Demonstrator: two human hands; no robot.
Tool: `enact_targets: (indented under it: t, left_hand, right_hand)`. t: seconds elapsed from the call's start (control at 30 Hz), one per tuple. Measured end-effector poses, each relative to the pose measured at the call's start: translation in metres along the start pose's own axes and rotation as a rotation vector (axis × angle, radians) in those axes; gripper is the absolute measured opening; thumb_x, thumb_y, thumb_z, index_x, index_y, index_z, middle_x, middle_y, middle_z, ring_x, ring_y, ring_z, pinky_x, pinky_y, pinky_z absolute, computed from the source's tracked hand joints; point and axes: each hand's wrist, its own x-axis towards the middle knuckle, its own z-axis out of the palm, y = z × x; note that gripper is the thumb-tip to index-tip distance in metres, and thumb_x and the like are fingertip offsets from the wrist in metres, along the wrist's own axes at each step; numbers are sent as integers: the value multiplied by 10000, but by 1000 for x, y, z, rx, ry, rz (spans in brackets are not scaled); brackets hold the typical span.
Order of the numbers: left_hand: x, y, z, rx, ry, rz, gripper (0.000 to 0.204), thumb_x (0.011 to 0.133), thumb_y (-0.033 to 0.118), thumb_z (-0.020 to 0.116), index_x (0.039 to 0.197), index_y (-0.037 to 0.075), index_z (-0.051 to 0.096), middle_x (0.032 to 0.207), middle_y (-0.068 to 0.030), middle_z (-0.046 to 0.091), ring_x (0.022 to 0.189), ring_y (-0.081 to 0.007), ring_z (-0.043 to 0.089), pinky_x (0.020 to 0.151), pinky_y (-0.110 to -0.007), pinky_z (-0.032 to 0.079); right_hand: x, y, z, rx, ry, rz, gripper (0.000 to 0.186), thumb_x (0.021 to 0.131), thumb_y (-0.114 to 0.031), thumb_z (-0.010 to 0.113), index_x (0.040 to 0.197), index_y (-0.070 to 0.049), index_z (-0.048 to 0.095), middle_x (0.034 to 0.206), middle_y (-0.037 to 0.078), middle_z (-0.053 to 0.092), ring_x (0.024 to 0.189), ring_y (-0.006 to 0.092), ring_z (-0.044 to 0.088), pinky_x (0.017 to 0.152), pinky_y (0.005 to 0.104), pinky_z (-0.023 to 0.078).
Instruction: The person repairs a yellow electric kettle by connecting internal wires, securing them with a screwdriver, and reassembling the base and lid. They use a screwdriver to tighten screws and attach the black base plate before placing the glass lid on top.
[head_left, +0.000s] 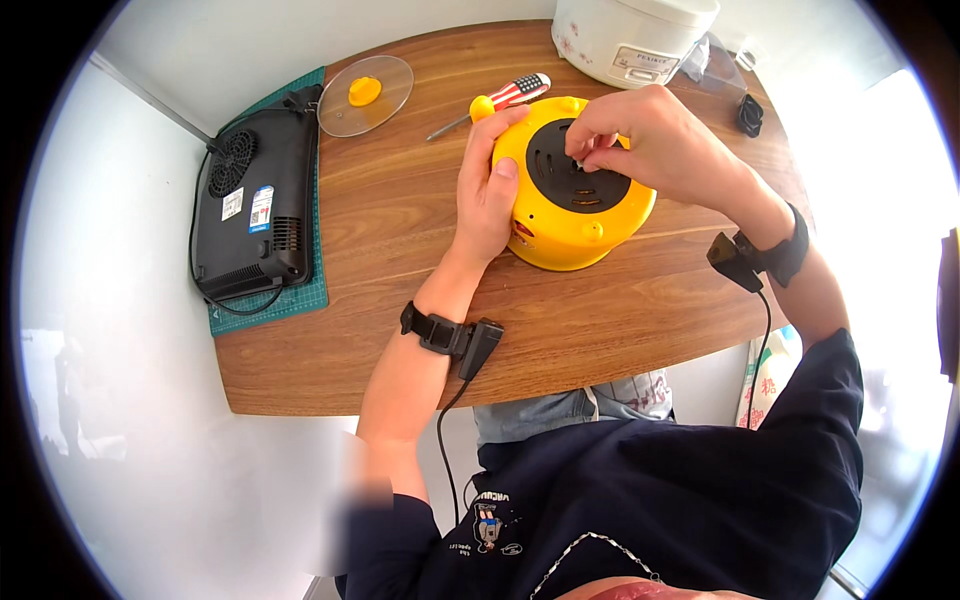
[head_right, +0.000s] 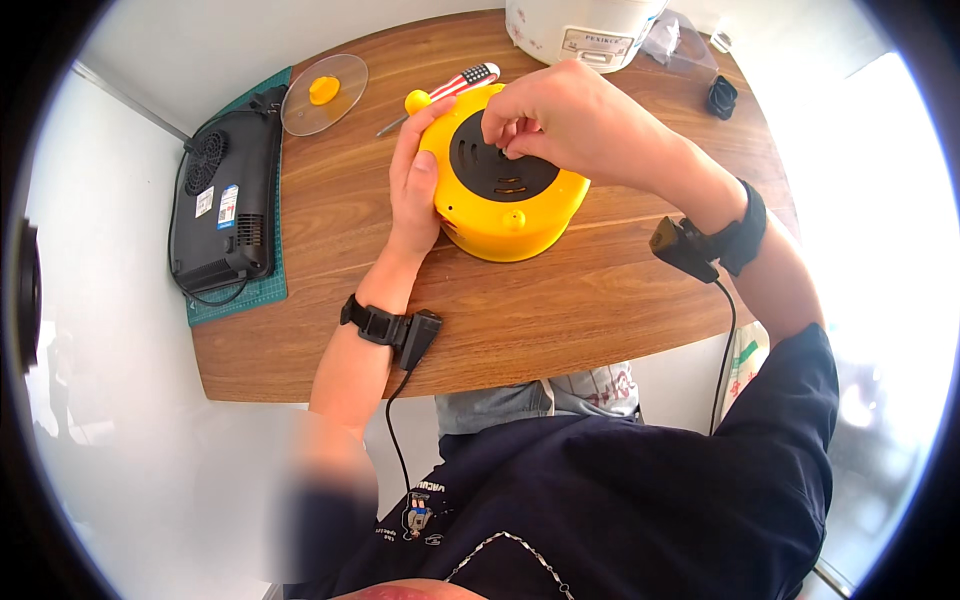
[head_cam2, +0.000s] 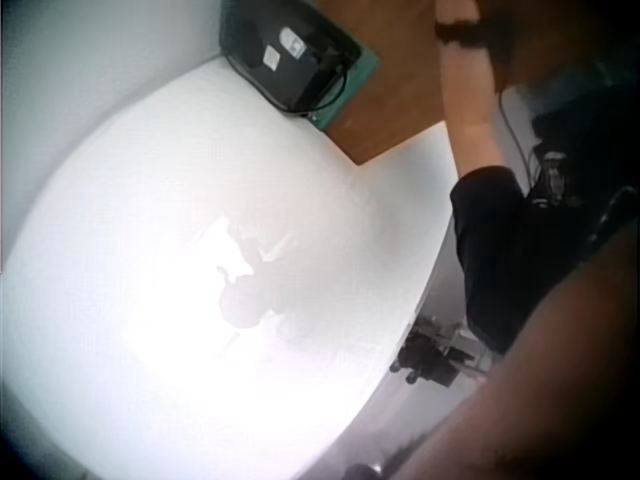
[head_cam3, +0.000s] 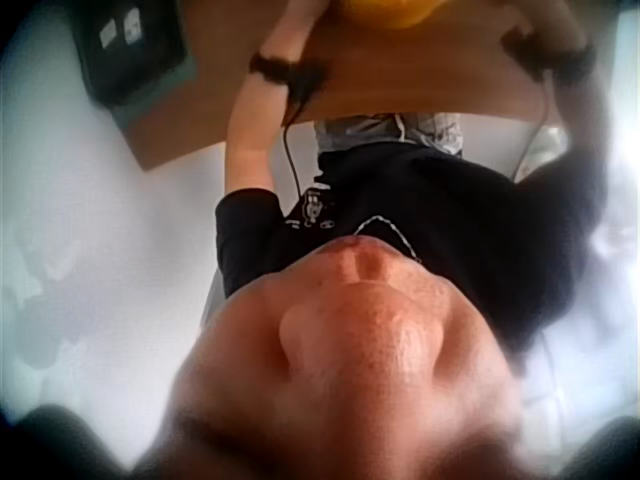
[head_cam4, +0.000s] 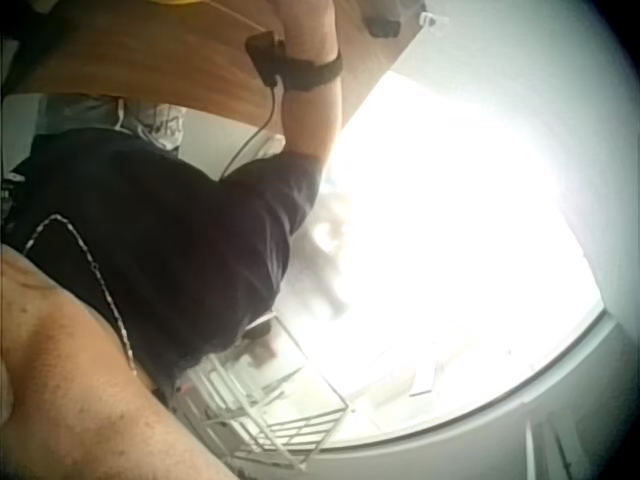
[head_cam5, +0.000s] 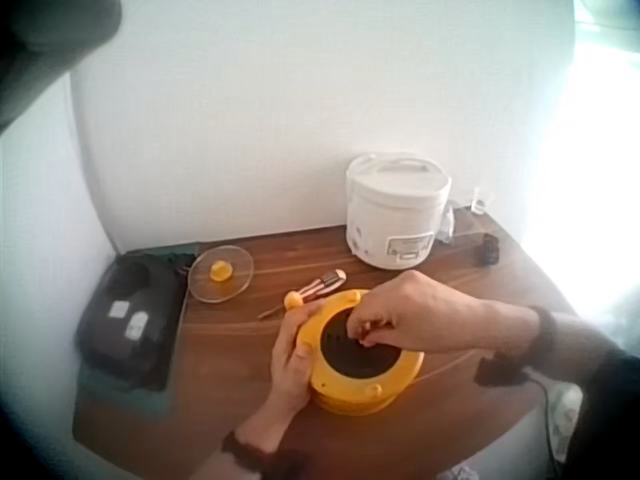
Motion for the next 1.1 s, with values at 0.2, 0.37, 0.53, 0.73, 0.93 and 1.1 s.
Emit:
enact_targets:
  t: [0.2,0.37,0.53,0.73,0.93,1.1]
  left_hand:
    - [0,-1,0,-27,-1,-8,520,1053,408,496,1397,19,518,1332,-117,519,1253,-215,509,1096,-349,390]
    - [0,1,-1,-25,-1,-12,526,1050,413,496,1397,19,519,1338,-122,518,1259,-221,507,1099,-353,388]
    - [0,0,-3,2,-1,-1,514,1049,396,492,1395,16,520,1343,-129,518,1259,-225,507,1099,-354,388]
    - [-1,-6,-7,40,-32,-6,602,1052,453,484,1465,15,465,1404,-141,553,1288,-218,538,1114,-353,412]
    - [0,-2,-3,3,-2,17,475,1053,352,480,1387,16,525,1346,-133,519,1250,-230,510,1100,-354,387]
    - [1,0,-2,10,0,21,475,1052,357,480,1384,21,529,1351,-135,517,1251,-232,510,1098,-356,389]
  right_hand:
    - [2,1,1,18,-15,28,155,811,2,760,963,-19,735,863,116,730,800,237,720,757,327,580]
    - [1,3,0,21,-15,50,136,833,7,728,968,-9,733,865,115,726,809,242,714,761,328,576]
    - [-1,4,0,-24,-36,49,127,857,5,729,982,-7,738,928,115,727,862,261,704,815,338,575]
    - [-1,5,4,-49,-22,-33,126,861,-7,747,987,-17,741,955,122,715,901,280,692,843,350,575]
    - [-1,5,7,-75,-29,-37,122,864,-19,748,986,-28,739,947,119,709,896,283,686,832,355,568]
    - [-1,5,9,-136,-4,-95,106,867,-31,748,972,-34,732,927,114,691,882,287,676,812,362,562]
